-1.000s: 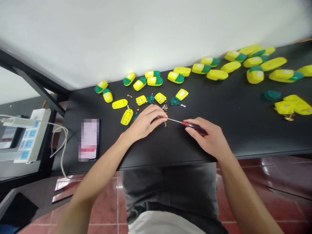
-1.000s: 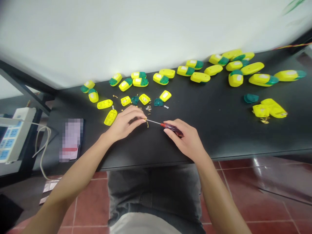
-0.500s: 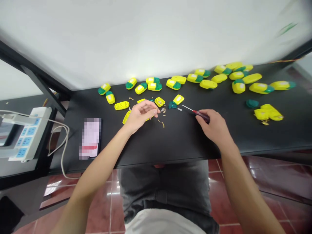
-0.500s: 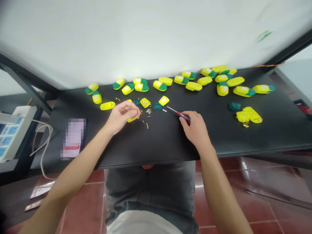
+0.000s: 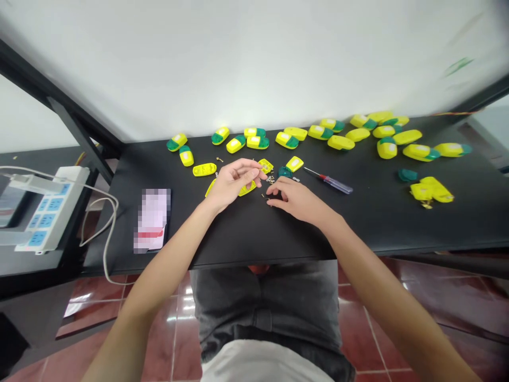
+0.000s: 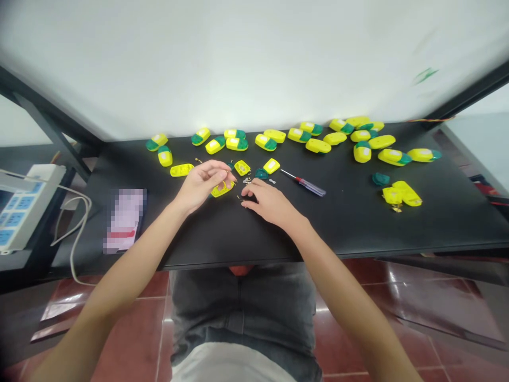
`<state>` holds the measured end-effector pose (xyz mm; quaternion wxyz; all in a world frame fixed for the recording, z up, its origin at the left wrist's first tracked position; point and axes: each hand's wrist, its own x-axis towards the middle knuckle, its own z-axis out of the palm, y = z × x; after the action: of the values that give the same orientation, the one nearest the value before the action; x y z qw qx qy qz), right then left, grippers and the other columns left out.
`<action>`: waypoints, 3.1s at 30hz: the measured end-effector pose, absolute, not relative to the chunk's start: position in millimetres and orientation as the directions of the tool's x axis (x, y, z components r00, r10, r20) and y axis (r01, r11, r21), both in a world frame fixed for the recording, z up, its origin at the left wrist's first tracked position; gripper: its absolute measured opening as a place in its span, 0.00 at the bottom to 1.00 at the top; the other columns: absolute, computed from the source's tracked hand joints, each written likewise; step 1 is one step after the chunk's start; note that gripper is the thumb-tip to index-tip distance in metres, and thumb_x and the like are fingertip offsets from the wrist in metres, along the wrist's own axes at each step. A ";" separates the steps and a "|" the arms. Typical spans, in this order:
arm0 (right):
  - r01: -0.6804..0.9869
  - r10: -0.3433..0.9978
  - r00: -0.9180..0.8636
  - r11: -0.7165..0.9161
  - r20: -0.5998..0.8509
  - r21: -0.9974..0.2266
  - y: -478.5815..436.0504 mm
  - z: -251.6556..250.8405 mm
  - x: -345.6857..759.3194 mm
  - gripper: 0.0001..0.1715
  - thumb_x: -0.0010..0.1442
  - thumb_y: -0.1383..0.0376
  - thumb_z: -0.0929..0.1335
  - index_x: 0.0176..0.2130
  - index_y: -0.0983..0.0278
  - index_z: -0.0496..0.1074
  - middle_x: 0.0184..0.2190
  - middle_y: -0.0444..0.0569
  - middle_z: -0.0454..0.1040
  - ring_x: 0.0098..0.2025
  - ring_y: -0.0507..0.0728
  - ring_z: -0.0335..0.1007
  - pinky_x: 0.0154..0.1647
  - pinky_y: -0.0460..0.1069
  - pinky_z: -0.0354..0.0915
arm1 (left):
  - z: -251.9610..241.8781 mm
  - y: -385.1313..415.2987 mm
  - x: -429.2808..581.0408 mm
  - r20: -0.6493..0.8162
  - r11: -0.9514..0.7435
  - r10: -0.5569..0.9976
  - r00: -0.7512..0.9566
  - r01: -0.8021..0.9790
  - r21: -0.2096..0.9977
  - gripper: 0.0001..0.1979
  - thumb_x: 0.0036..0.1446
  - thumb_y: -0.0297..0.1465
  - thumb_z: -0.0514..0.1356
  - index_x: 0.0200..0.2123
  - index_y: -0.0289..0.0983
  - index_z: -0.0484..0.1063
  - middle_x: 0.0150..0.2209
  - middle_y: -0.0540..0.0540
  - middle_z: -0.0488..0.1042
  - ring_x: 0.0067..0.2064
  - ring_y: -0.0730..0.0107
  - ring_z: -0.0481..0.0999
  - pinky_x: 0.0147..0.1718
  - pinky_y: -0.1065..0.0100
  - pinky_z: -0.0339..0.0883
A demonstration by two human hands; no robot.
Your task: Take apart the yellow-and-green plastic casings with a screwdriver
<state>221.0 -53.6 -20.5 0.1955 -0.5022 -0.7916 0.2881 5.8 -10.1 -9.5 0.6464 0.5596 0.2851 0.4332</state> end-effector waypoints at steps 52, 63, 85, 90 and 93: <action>0.261 0.955 -0.293 0.029 -0.051 -0.965 3.1 3.0 252.2 0.21 0.52 0.48 0.78 0.38 0.59 0.84 0.38 0.50 0.84 0.42 0.60 0.79 0.49 0.57 0.74 | -10.1 -9.2 2.2 0.004 0.126 0.831 0.557 -0.196 0.973 0.15 0.60 0.42 0.70 0.42 0.37 0.76 0.39 0.44 0.83 0.32 0.74 0.80 0.31 0.71 0.66; 0.135 0.969 -0.242 -0.027 -0.059 -0.990 1.3 -2.1 241.2 0.20 0.50 0.52 0.80 0.38 0.62 0.83 0.30 0.49 0.82 0.34 0.57 0.79 0.43 0.56 0.76 | -7.7 -8.3 2.4 0.008 0.050 0.902 0.432 -0.123 0.991 0.17 0.55 0.45 0.73 0.37 0.38 0.78 0.35 0.48 0.79 0.32 0.76 0.74 0.31 0.72 0.67; 0.696 0.847 -0.469 0.180 -0.250 -0.695 -52.9 6.5 322.2 0.34 0.58 0.34 0.69 0.41 0.59 0.81 0.37 0.51 0.78 0.31 0.55 0.70 0.32 0.51 0.66 | -9.6 -5.6 6.8 0.053 -0.027 0.914 0.402 -0.069 0.997 0.19 0.52 0.44 0.75 0.38 0.37 0.80 0.36 0.46 0.82 0.35 0.74 0.79 0.37 0.71 0.75; 0.681 0.843 -0.491 0.214 -0.220 -0.700 -54.5 4.2 321.6 0.30 0.60 0.37 0.70 0.38 0.60 0.79 0.38 0.51 0.76 0.30 0.53 0.67 0.31 0.50 0.64 | -8.4 -6.2 7.7 0.052 -0.037 0.912 0.408 -0.044 0.998 0.20 0.51 0.46 0.74 0.38 0.37 0.80 0.36 0.47 0.82 0.33 0.74 0.78 0.36 0.71 0.75; 0.684 0.833 -0.505 0.227 -0.225 -0.693 -53.2 3.6 322.9 0.30 0.60 0.37 0.69 0.38 0.60 0.78 0.38 0.51 0.76 0.30 0.53 0.67 0.31 0.50 0.64 | -9.1 -5.9 7.6 0.060 -0.049 0.909 0.413 -0.037 0.998 0.20 0.52 0.46 0.74 0.38 0.37 0.80 0.36 0.46 0.82 0.33 0.75 0.78 0.35 0.71 0.75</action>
<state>322.9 -53.2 3.6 0.0969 -0.4880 -0.7774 0.3850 7.6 -5.9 -9.1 0.5868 0.6017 0.3623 0.4030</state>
